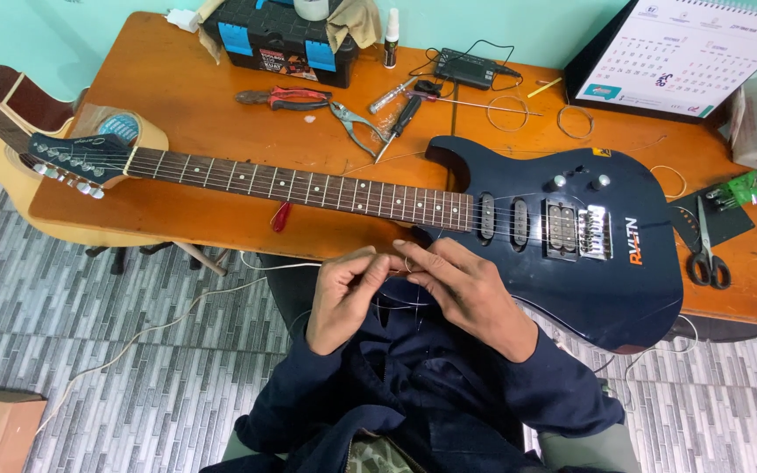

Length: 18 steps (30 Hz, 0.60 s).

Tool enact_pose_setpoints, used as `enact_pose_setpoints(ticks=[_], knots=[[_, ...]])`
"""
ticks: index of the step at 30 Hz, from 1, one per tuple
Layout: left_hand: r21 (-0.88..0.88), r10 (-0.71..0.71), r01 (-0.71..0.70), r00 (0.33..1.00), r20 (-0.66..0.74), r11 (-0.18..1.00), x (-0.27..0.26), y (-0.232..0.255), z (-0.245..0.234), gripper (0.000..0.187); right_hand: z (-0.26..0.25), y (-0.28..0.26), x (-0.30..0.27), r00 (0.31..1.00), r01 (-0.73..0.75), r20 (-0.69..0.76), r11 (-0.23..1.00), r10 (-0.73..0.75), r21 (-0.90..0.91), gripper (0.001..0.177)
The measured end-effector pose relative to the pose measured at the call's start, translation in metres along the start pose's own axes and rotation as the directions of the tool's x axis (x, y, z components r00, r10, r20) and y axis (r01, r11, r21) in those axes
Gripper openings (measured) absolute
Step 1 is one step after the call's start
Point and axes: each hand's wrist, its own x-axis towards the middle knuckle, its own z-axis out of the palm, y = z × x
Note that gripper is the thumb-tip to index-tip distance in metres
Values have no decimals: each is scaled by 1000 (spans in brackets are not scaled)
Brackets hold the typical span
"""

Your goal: The person applies a liquid from a small bottle onto the body of a black electric guitar and wipes it with a cloth. They also briefly handle the guitar strings and tuning pegs before continuing to wipe the guitar's surface.

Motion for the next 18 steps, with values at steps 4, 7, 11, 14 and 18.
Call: enact_pose_setpoints(ticks=[4,7,11,14,18], knots=[[-281,-191,186,982,10,942,-13,-37,-2,49,-1,5,-3,1000,-17,-2,1000,17,-21,41],[-358,-202,206,978,51,911,-10,-30,-3,45,-1,7,-3,1000,-11,-1,999,11,-41,43],[17,25,-26,999,19,1000,-5,-20,-1,21,-1,11,-6,1000,21,-6,996,-21,-91,45],[99,77,-76,997,-1,992,-6,-25,0,16,-2,9,-5,1000,22,-1,994,-23,-104,45],[112,85,-82,996,-24,990,-6,-24,2,13,0,12,-9,1000,27,10,988,-26,-154,49]])
